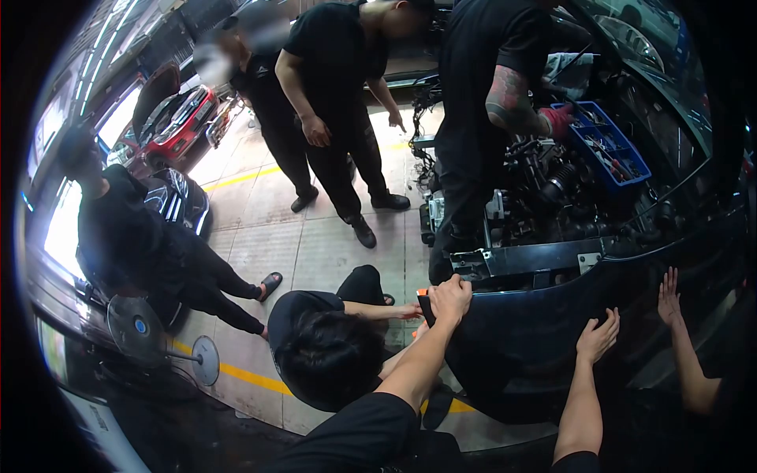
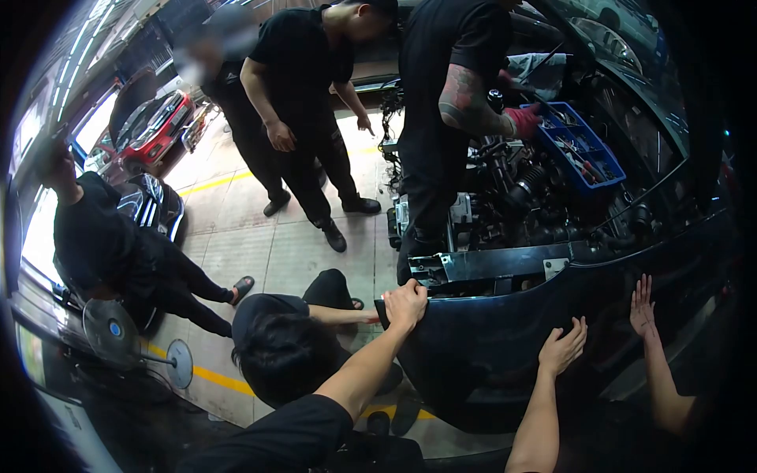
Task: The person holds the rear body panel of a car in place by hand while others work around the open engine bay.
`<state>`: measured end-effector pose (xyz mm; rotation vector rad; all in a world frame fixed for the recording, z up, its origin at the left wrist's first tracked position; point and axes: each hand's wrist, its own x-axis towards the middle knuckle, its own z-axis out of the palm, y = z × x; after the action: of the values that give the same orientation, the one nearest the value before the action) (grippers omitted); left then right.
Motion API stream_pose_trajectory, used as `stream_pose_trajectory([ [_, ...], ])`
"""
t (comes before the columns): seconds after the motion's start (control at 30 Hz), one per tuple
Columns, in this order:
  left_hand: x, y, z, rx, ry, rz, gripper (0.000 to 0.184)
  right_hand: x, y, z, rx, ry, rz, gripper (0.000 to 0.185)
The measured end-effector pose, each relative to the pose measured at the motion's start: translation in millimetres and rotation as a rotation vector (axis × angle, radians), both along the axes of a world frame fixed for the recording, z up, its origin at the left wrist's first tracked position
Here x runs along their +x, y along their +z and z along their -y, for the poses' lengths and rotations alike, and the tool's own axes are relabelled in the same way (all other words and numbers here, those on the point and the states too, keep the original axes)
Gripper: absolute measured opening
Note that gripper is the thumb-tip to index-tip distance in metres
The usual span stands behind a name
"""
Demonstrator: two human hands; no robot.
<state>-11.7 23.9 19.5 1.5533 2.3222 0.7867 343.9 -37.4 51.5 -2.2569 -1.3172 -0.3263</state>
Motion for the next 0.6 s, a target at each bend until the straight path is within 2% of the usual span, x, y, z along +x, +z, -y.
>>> stream_pose_trajectory([
  [0.27,0.1,-0.1,-0.8,0.006,-0.005,0.004,0.029,0.5,-0.5,-1.1,-0.005,-0.009,-0.004,0.039],
  [0.47,-2.2,11.9,0.9,-0.166,-0.030,-0.005,0.034,-13.6,22.0,1.6,-0.039,-0.027,-0.078,0.044],
  [0.6,3.0,1.9,-0.5,-0.027,-0.015,-0.094,0.028,-3.3,8.4,1.3,0.052,-0.009,-0.031,0.041],
])
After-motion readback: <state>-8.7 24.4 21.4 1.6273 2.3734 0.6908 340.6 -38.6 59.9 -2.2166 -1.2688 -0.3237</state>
